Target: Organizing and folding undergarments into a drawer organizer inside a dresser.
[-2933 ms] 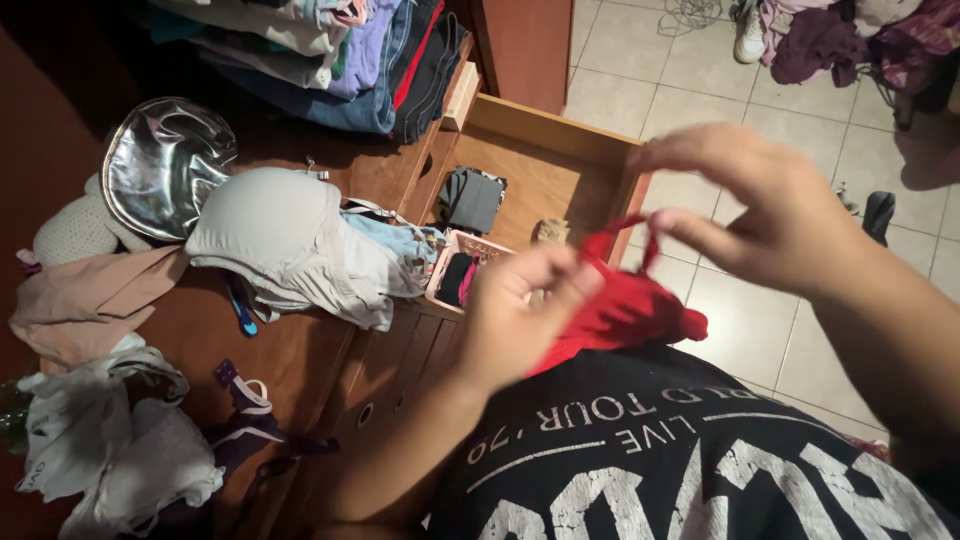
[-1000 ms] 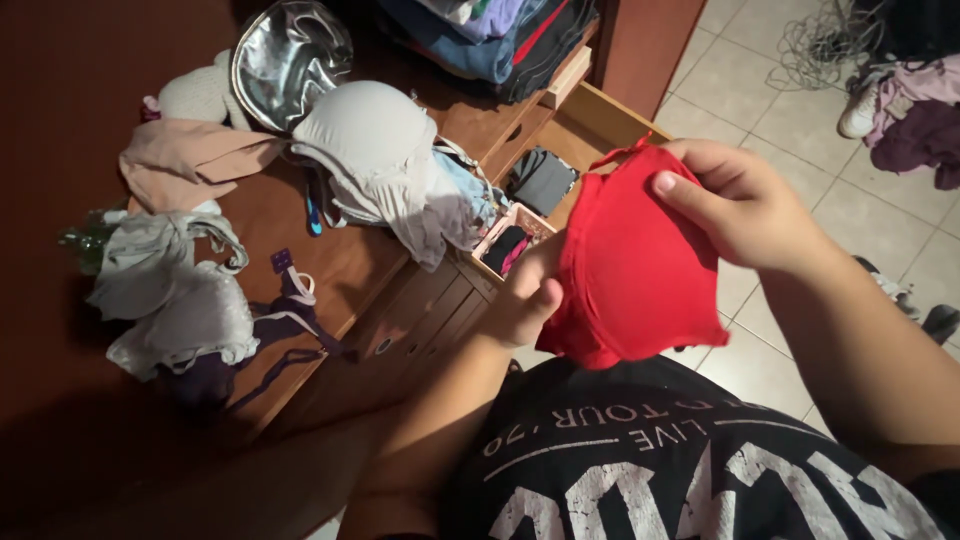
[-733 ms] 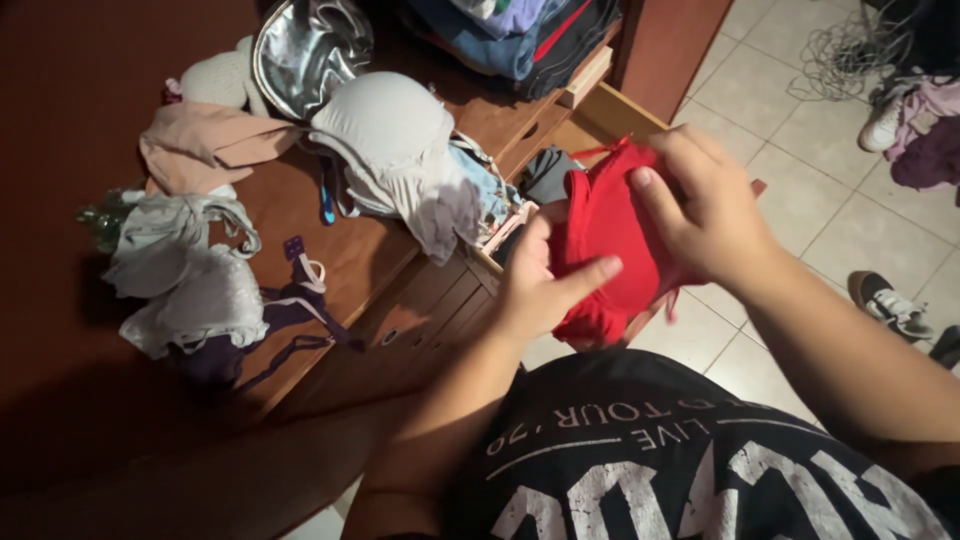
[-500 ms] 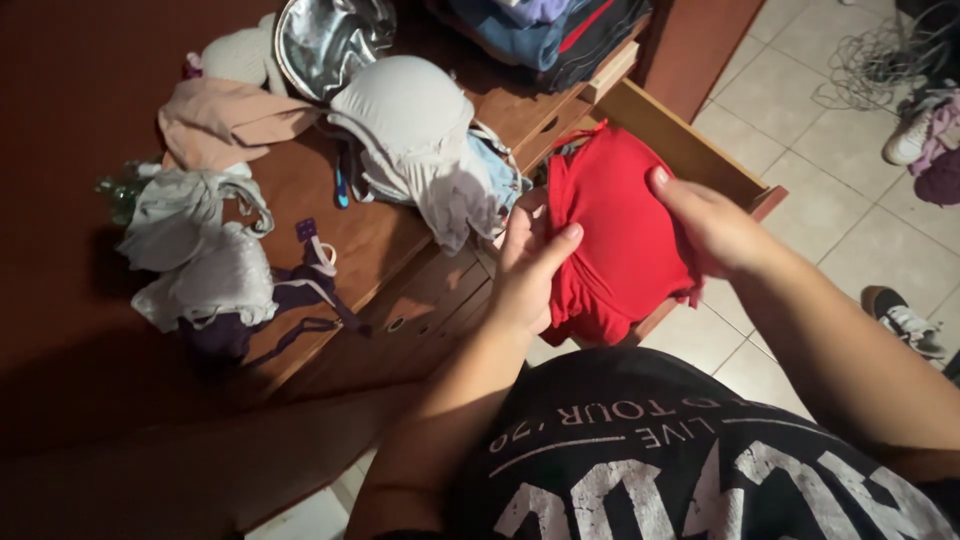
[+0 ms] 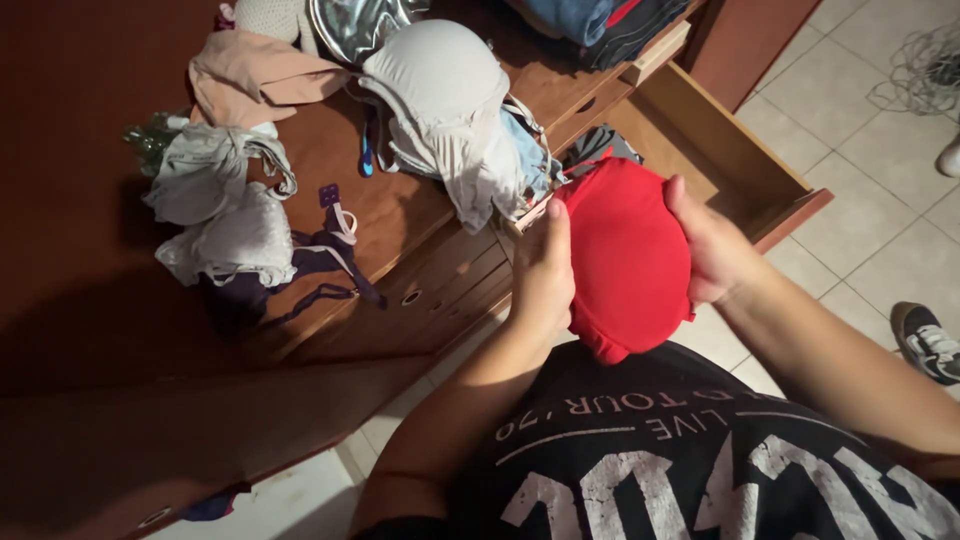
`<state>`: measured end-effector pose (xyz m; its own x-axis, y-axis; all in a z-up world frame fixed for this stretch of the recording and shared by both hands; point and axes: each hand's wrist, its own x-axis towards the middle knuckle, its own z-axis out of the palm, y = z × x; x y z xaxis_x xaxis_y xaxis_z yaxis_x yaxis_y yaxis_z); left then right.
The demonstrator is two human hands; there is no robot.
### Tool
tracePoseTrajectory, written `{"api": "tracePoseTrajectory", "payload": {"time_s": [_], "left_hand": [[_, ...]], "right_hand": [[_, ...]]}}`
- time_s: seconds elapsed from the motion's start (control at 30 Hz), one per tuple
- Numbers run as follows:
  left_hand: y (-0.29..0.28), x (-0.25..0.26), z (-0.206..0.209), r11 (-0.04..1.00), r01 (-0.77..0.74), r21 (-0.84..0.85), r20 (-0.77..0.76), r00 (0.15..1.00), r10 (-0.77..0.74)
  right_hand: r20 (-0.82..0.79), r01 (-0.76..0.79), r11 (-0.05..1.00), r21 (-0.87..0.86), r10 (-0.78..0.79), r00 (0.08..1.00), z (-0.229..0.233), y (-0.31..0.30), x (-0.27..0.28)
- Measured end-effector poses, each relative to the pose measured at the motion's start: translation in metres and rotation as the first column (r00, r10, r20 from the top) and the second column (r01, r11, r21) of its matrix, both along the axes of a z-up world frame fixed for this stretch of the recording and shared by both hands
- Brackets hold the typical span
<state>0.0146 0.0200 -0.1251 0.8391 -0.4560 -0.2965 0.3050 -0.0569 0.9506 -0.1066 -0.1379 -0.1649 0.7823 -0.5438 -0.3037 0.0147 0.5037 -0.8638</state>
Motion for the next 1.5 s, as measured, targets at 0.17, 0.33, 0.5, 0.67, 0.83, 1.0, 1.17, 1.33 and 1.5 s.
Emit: {"api": "tracePoseTrajectory", "payload": {"time_s": [0.17,0.33,0.5,0.67,0.83,1.0,1.17,1.33,1.5], "left_hand": [[0.004,0.002,0.062,0.988,0.118,-0.103,-0.097,0.987,-0.128],[0.014,0.012,0.033,0.964,0.248,0.098,-0.107,0.965,-0.238],[0.046,0.023,-0.002,0.731,0.552,-0.402,-0.022,0.792,-0.611],[0.098,0.04,-0.009,0.782,0.091,-0.616,-0.123,0.97,-0.209],[0.168,0.093,0.008,0.489,0.083,-0.868,-0.004,0.985,-0.173],[0.204,0.096,0.042,0.576,0.067,-0.815,0.106,0.994,0.033],[0.225,0.099,0.037,0.633,-0.004,-0.774,0.092,0.989,0.119],[0.249,0.112,0.026,0.623,0.011,-0.782,0.106,0.988,0.116],[0.26,0.122,0.012,0.592,-0.02,-0.806,0.079,0.987,0.141]], "right_hand": [[-0.01,0.055,0.929,0.366,-0.055,0.998,-0.032,-0.008,0.007],[-0.116,0.137,0.972,0.192,-0.116,0.986,0.025,0.003,0.008],[-0.165,-0.057,0.998,0.0,0.056,0.985,0.026,-0.024,0.015],[-0.001,-0.283,0.949,0.141,0.286,0.958,0.012,-0.032,0.047],[-0.24,-0.29,0.23,-0.929,0.222,0.945,0.083,-0.021,0.118],[0.016,0.11,-0.314,-0.943,0.287,0.958,0.059,-0.036,0.216],[-0.336,-0.237,-0.373,-0.897,0.227,0.914,0.043,-0.041,0.271],[0.01,0.141,-0.614,-0.776,0.211,0.977,0.064,-0.035,0.272],[0.183,0.183,-0.827,-0.531,0.099,0.978,0.121,0.003,0.293]]}}
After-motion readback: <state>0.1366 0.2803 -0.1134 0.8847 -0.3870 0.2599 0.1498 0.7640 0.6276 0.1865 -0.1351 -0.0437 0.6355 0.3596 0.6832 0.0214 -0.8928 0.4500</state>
